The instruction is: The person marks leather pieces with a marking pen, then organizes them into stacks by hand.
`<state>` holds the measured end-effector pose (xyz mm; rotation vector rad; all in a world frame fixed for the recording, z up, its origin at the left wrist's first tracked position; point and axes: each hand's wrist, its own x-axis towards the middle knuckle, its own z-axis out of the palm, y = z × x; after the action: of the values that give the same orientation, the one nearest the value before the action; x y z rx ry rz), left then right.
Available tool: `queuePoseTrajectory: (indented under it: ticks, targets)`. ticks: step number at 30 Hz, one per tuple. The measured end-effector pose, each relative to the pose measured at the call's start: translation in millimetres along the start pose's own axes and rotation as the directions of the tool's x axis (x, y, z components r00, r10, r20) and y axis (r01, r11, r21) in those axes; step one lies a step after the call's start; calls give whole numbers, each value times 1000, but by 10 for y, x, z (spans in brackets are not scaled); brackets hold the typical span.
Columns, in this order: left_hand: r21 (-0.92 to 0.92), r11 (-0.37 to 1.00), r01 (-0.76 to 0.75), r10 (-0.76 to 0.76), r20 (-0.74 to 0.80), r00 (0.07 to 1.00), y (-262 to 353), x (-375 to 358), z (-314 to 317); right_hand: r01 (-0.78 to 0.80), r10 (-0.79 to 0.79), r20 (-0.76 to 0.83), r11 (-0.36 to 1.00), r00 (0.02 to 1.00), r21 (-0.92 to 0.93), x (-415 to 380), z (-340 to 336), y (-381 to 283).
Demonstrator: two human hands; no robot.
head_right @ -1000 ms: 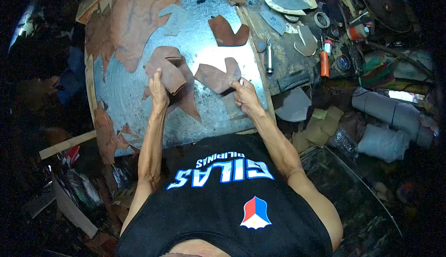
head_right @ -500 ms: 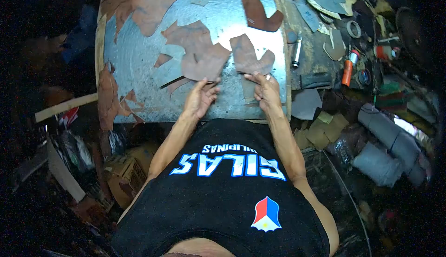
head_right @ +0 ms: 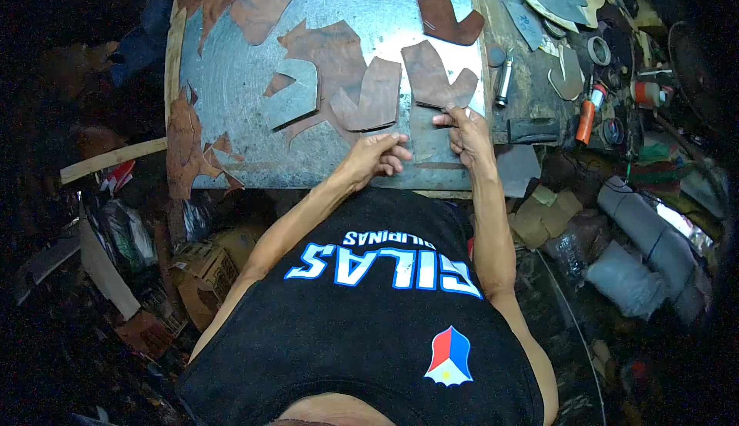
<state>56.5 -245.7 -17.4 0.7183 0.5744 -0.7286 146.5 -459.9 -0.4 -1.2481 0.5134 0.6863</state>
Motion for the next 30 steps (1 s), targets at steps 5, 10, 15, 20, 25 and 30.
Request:
queuePoseTrajectory:
  ticks: [5,10,15,20,25,30]
  targets:
    - [944,-279,-175,781,330,530,642,-456,-294,-17,13,-32,991,999,-136,-107,-46,-18]
    - [929,-310,201,773,123,622,1044,-724,-851,17,-28,-46,975,999,-221,-128,-58,104]
    - [951,-270,151,745,107,658,1027,-617,-1079,43,-67,-81,961,994,-274,-124,-19,100]
    - [935,-287,209,794,110,598,1001,-562,-998,37,-85,-136,946,987,-321,-121,-35,146]
    - [952,-269,146,786,129,605,1097,-610,-885,100,-171,-176,931,970,-351,-103,-58,242]
    - [915,-394,84,774,281,568,1147,-672,-940,161,-236,-192,926,953,-342,-133,-7,258]
